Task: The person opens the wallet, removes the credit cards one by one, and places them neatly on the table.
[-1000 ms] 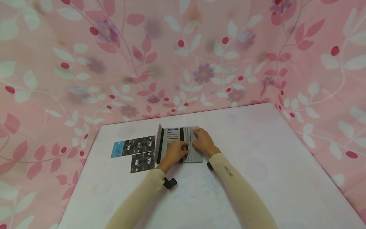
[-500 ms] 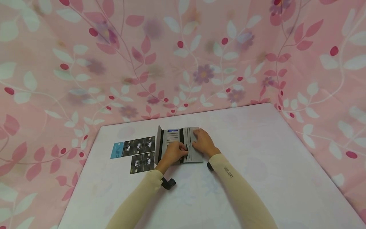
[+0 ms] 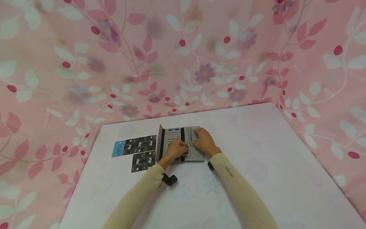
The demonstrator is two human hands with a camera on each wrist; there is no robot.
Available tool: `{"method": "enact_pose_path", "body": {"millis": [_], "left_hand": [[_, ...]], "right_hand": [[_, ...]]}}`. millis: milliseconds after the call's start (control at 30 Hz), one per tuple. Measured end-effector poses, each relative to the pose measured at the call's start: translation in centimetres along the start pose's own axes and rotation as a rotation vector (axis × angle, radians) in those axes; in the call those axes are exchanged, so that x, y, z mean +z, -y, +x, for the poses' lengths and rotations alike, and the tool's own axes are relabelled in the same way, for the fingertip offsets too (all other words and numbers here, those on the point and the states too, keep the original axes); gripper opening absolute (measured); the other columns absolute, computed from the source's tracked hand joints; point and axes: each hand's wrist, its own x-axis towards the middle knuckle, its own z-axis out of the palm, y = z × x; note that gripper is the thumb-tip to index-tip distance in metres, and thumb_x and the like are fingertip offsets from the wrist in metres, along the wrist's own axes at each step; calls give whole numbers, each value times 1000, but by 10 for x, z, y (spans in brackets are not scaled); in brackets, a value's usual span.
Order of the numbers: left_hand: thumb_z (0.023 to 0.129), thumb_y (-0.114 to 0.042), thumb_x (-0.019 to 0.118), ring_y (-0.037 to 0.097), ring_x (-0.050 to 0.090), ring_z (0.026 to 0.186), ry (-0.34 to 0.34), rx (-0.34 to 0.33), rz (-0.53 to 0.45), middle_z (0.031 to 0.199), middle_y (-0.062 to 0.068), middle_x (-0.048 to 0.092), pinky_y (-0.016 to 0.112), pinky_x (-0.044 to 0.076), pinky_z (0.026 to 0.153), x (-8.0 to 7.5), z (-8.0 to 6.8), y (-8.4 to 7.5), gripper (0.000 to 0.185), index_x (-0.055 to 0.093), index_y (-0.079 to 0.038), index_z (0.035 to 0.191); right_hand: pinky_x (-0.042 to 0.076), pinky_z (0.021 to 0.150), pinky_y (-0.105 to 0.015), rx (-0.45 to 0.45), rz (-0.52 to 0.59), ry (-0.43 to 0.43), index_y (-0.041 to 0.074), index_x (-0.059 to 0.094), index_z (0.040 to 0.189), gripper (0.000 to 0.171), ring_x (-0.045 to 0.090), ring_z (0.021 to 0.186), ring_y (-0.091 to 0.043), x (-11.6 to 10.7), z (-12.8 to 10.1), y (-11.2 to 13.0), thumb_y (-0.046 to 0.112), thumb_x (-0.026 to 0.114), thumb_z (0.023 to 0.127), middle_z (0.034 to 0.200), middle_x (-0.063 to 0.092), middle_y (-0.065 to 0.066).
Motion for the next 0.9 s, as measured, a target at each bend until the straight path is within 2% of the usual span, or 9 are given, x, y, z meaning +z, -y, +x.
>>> {"method": "enact_pose_path", "body": {"millis": [167,267,367,433,600,667,800,900], "left_hand": [[81,4,70,18,69,63,-14,-47,-11,97,14,63,27,58,59,3,0,1,12,68,7,92],[84,3,65,18,69,63,-9,-71,-5,100,14,62,27,58,59,2,-3,1,3,67,4,83],[87,2,58,18,69,62,-5,-58,5,98,13,63,28,58,58,0,-4,-1,20,61,-1,67],[88,1,58,19,69,60,-3,-53,-3,94,12,64,28,58,58,-1,-5,-1,26,57,-4,63],[86,2,66,19,68,64,0,-72,-82,90,13,59,29,58,60,-7,-8,4,9,59,1,82],[86,1,67,19,68,66,-6,-84,-108,92,13,59,29,58,61,-8,-10,7,9,58,2,89],[85,2,69,19,69,66,-12,-73,-158,91,14,62,29,58,61,-8,-8,9,9,61,3,89],[85,3,69,19,68,65,-36,-30,-157,86,14,63,29,58,60,-4,-6,11,9,60,4,87]], "right_hand": [[48,95,-43,12,6,22,-9,53,133,57,57,110,-31,1,0,-2,8,67,80,130,55,-22],[49,93,-43,3,-7,26,-9,53,132,56,58,108,-30,1,-1,-3,8,67,80,129,56,-22],[49,92,-43,-7,-11,11,-9,54,131,56,59,106,-30,0,0,-3,8,68,80,128,56,-22],[49,92,-43,-12,-9,8,-9,54,131,56,59,107,-31,0,0,-2,7,68,80,127,56,-22],[46,97,-45,-17,-2,23,-9,53,132,57,56,112,-33,2,1,0,9,68,80,128,56,-22],[46,98,-45,-20,-5,28,-9,53,132,57,56,112,-33,2,1,0,9,68,80,128,56,-23],[48,94,-44,-22,-25,9,-10,54,130,56,58,107,-32,2,-1,0,9,68,79,127,56,-23],[49,92,-44,-14,-26,-7,-10,55,130,56,59,105,-32,1,-2,0,8,68,78,128,56,-23]]}}
